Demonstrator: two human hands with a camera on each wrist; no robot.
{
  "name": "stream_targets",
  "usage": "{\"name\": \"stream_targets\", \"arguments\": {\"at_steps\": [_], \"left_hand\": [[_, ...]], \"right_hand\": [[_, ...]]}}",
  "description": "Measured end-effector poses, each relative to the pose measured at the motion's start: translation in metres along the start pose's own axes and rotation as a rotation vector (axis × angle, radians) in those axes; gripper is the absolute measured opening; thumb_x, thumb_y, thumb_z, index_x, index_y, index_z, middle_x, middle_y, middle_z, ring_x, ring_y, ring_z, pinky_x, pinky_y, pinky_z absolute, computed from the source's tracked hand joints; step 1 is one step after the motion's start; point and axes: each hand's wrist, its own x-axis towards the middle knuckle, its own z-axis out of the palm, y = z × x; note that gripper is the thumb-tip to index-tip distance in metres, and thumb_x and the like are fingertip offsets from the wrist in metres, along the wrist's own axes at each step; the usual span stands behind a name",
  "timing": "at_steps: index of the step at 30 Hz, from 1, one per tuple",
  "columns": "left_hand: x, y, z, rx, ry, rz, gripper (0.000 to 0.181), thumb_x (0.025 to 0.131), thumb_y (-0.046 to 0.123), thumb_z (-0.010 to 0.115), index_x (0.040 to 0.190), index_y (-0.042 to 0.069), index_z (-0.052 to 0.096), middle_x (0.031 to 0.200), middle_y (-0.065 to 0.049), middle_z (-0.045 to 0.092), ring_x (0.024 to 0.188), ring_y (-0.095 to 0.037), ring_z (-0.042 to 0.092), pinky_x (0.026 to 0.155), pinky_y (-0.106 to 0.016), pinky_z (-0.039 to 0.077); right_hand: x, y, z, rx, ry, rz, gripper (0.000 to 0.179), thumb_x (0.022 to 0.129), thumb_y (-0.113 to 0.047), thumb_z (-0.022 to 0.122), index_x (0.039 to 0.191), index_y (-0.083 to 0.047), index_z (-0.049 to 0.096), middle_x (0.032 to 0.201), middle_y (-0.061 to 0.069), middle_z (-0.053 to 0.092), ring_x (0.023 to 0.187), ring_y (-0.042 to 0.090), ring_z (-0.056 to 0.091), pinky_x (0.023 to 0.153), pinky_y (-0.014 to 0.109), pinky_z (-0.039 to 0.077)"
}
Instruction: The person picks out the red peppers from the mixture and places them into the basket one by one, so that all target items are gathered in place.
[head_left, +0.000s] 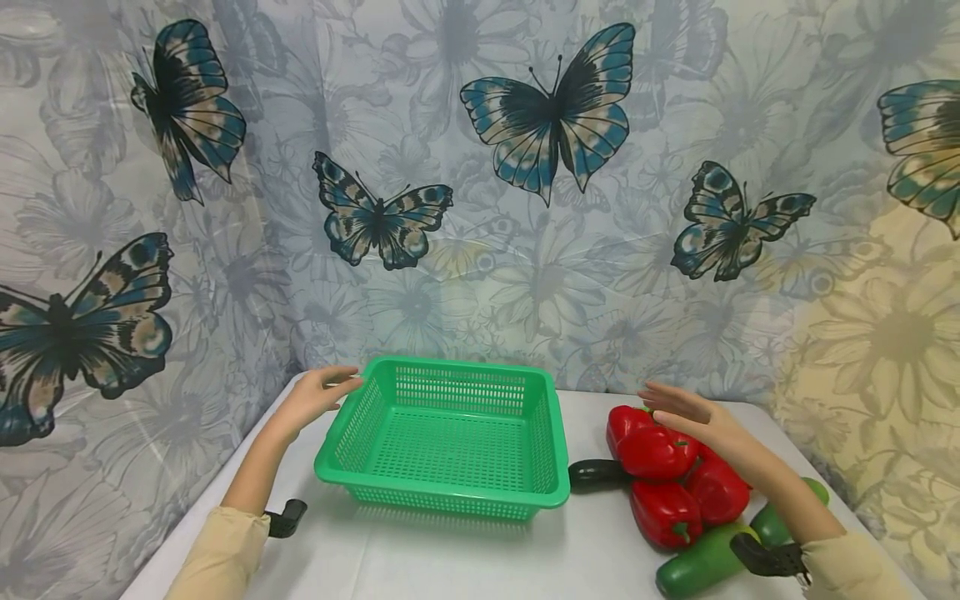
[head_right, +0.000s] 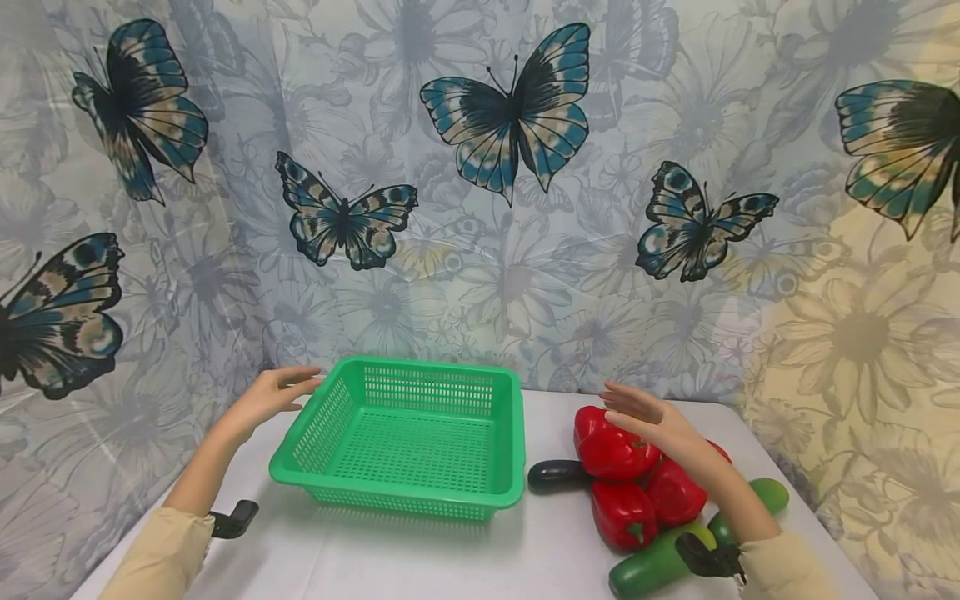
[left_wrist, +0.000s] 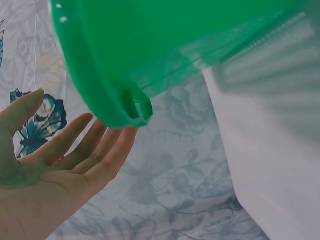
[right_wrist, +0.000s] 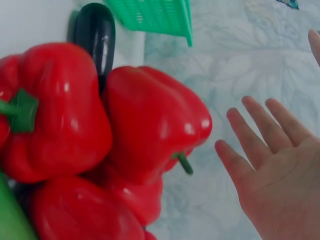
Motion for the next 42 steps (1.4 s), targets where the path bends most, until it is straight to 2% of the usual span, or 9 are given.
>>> {"name": "stream_targets", "arguments": {"at_steps": [6, 12, 17, 21, 25, 29, 33, 39, 42], "left_hand": [[-0.003, -0.008, -0.003, -0.014, -0.014, -0.024, 0.058, 0.101, 0.034, 0.053, 0.144, -0.003, 0.043, 0.145, -0.028, 0.046, 0.128, -0.044, 0.050, 0.096, -0.048, 0.054], [-0.005, -0.016, -0.005, -0.030, -0.020, -0.040, 0.059, 0.102, 0.034, 0.052, 0.144, -0.007, 0.041, 0.143, -0.030, 0.047, 0.126, -0.045, 0.052, 0.096, -0.051, 0.054], [-0.009, -0.022, -0.006, -0.032, -0.031, -0.067, 0.059, 0.103, 0.032, 0.049, 0.144, -0.009, 0.039, 0.143, -0.032, 0.045, 0.127, -0.045, 0.051, 0.096, -0.049, 0.054], [-0.011, -0.027, -0.006, -0.043, -0.028, -0.101, 0.060, 0.103, 0.033, 0.049, 0.144, -0.009, 0.039, 0.144, -0.032, 0.044, 0.128, -0.046, 0.050, 0.097, -0.049, 0.054], [-0.012, -0.032, -0.006, -0.077, -0.024, -0.133, 0.061, 0.102, 0.034, 0.051, 0.143, -0.009, 0.040, 0.143, -0.032, 0.045, 0.128, -0.045, 0.051, 0.095, -0.045, 0.055], [-0.012, -0.038, -0.004, -0.119, -0.023, -0.159, 0.063, 0.100, 0.037, 0.054, 0.142, -0.009, 0.042, 0.141, -0.031, 0.048, 0.125, -0.043, 0.055, 0.091, -0.042, 0.058], [-0.012, -0.043, -0.002, -0.153, -0.025, -0.181, 0.061, 0.100, 0.035, 0.055, 0.141, -0.010, 0.044, 0.138, -0.031, 0.051, 0.120, -0.040, 0.059, 0.089, -0.042, 0.058], [-0.011, -0.049, 0.001, -0.164, -0.008, -0.213, 0.058, 0.101, 0.032, 0.054, 0.140, -0.009, 0.045, 0.136, -0.030, 0.054, 0.113, -0.036, 0.065, 0.085, -0.041, 0.060], [-0.011, -0.051, 0.001, -0.159, 0.007, -0.226, 0.059, 0.100, 0.035, 0.055, 0.139, -0.009, 0.047, 0.134, -0.029, 0.056, 0.109, -0.034, 0.066, 0.082, -0.039, 0.061]], "right_hand": [[-0.009, 0.009, -0.008, -0.016, 0.015, 0.006, 0.054, 0.103, -0.031, 0.048, 0.153, -0.018, 0.033, 0.150, 0.004, 0.048, 0.117, -0.018, 0.049, 0.094, 0.025, 0.050], [-0.016, 0.019, -0.014, -0.032, 0.046, 0.023, 0.052, 0.104, -0.032, 0.047, 0.152, -0.018, 0.035, 0.137, -0.022, 0.053, 0.116, -0.019, 0.049, 0.093, 0.023, 0.049], [-0.022, 0.026, -0.017, 0.001, 0.041, 0.041, 0.053, 0.104, -0.030, 0.046, 0.153, -0.013, 0.033, 0.133, -0.028, 0.052, 0.113, -0.021, 0.049, 0.091, 0.018, 0.049], [-0.026, 0.030, -0.017, -0.025, 0.039, 0.081, 0.056, 0.103, -0.033, 0.047, 0.153, -0.013, 0.031, 0.137, -0.022, 0.052, 0.111, -0.023, 0.047, 0.096, 0.035, 0.052], [-0.028, 0.033, -0.015, -0.035, 0.027, 0.136, 0.059, 0.103, -0.037, 0.047, 0.154, -0.014, 0.029, 0.149, 0.002, 0.049, 0.109, -0.025, 0.045, 0.100, 0.054, 0.049], [-0.028, 0.034, -0.011, -0.001, 0.006, 0.184, 0.062, 0.102, -0.038, 0.049, 0.154, -0.011, 0.028, 0.153, 0.019, 0.039, 0.107, -0.024, 0.046, 0.102, 0.056, 0.048], [-0.028, 0.031, -0.007, 0.016, -0.010, 0.212, 0.065, 0.100, -0.040, 0.051, 0.154, -0.012, 0.027, 0.155, 0.018, 0.037, 0.114, -0.014, 0.049, 0.103, 0.058, 0.046], [-0.027, 0.029, -0.003, -0.007, -0.016, 0.219, 0.066, 0.100, -0.041, 0.051, 0.154, -0.012, 0.027, 0.155, 0.018, 0.037, 0.135, 0.029, 0.047, 0.103, 0.058, 0.046], [-0.027, 0.028, -0.001, -0.019, -0.005, 0.238, 0.067, 0.099, -0.043, 0.052, 0.154, -0.013, 0.027, 0.155, 0.017, 0.037, 0.138, 0.037, 0.041, 0.104, 0.059, 0.044]]}}
